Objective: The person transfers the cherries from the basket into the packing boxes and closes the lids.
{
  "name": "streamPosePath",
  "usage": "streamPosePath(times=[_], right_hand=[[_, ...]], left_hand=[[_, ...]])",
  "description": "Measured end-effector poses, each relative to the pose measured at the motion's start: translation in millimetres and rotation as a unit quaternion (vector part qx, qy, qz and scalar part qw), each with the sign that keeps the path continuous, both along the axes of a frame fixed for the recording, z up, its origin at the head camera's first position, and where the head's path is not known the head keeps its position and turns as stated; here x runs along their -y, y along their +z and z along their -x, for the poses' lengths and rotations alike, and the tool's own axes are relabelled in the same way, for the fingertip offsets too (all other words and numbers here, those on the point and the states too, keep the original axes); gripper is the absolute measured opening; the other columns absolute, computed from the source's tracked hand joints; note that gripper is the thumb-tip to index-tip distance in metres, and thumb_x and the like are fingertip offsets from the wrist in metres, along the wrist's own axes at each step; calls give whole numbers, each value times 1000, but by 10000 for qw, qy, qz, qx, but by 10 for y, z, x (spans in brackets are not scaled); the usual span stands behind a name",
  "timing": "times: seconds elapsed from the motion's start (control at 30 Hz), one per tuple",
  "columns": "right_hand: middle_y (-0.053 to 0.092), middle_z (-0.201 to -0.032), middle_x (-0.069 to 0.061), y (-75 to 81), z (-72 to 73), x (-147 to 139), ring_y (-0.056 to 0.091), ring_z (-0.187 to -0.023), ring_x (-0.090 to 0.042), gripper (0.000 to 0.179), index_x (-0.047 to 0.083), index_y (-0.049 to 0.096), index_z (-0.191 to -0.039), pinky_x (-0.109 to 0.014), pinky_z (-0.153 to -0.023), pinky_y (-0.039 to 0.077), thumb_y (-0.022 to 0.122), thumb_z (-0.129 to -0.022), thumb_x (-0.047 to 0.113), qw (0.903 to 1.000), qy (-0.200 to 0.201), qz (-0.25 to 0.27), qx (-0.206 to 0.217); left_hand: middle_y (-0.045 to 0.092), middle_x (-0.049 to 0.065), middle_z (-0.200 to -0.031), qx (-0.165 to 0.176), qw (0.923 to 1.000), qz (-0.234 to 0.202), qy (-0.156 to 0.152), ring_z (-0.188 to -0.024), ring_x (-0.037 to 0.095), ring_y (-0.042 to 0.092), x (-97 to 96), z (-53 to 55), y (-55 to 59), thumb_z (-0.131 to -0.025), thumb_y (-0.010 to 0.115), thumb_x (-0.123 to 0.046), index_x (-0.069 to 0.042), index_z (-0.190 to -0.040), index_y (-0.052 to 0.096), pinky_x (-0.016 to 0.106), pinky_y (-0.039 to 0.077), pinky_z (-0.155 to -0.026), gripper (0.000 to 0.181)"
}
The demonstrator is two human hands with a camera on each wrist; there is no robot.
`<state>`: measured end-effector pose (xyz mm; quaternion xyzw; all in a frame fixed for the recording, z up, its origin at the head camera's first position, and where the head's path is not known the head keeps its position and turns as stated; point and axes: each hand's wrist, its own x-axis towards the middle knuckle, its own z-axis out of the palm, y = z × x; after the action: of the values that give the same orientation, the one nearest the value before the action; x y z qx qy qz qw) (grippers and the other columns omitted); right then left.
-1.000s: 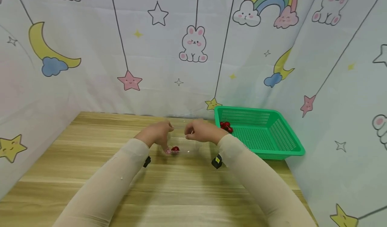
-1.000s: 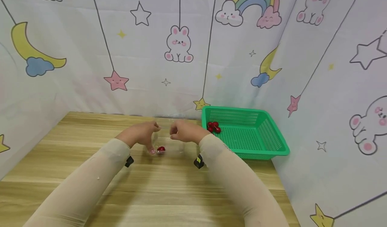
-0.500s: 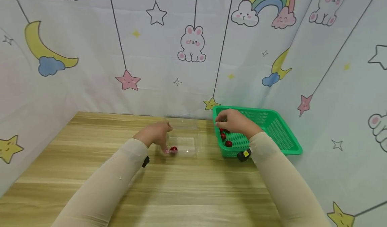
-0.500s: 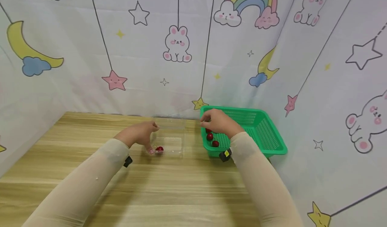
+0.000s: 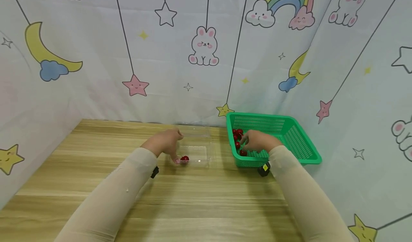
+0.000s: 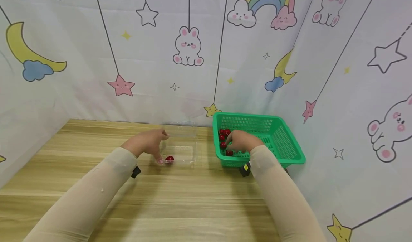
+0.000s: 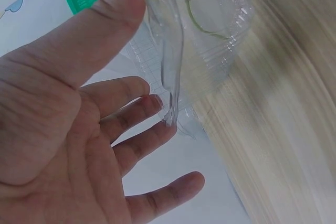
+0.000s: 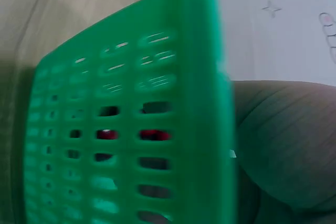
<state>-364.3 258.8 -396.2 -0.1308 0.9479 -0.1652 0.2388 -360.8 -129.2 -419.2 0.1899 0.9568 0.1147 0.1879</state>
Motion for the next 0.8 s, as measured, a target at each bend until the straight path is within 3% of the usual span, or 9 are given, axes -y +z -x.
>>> streamPosePath(times=[0.07, 0.2, 0.5, 0.67, 0.8], right_hand=[[82, -116, -14, -56, 9, -3, 68, -77, -18, 38, 4, 76, -146, -34, -68, 61, 70, -109, 11, 9999, -43, -28, 104], [84, -117, -11, -139, 18, -1, 79, -89, -21, 34, 5, 79, -142, -37, -75, 69, 73, -109, 11, 9997, 92, -142, 160], [84, -127, -12, -233, 62, 7, 72, -76, -15, 22, 9, 87, -127, -31, -67, 60, 75, -109, 7, 9988, 338, -367, -19], [84, -119, -13, -218, 99, 1, 77, -80, -17, 25, 7, 86, -128, -33, -72, 66, 75, -106, 3, 9990, 272, -349, -50], [82, -126, -19, -122, 97, 20, 79, -83, -22, 31, 2, 82, -135, -38, -77, 69, 72, -106, 3, 9996, 180, -199, -94]], left_hand=[[37, 20, -183, -12, 10000, -12, 15, -163, 49, 46, -2, -7, 6, -78, 108, -34, -8, -174, 47, 67, 47, -129, 116], [36, 20, -183, -21, 10000, -26, 34, -164, 48, 45, -3, -13, 11, -78, 107, -34, -9, -174, 47, 67, 47, -130, 116], [33, 22, -185, -15, 10000, -15, 4, -166, 49, 42, -8, 3, 10, -80, 106, -33, -8, -175, 45, 66, 45, -131, 115], [32, 22, -185, -53, 10000, 8, -12, -166, 49, 41, -10, 24, 3, -81, 106, -34, -9, -175, 45, 67, 43, -132, 115], [33, 20, -185, -22, 10000, 31, -6, -165, 48, 43, -3, 33, -7, -80, 107, -35, -9, -174, 46, 67, 44, -131, 115]])
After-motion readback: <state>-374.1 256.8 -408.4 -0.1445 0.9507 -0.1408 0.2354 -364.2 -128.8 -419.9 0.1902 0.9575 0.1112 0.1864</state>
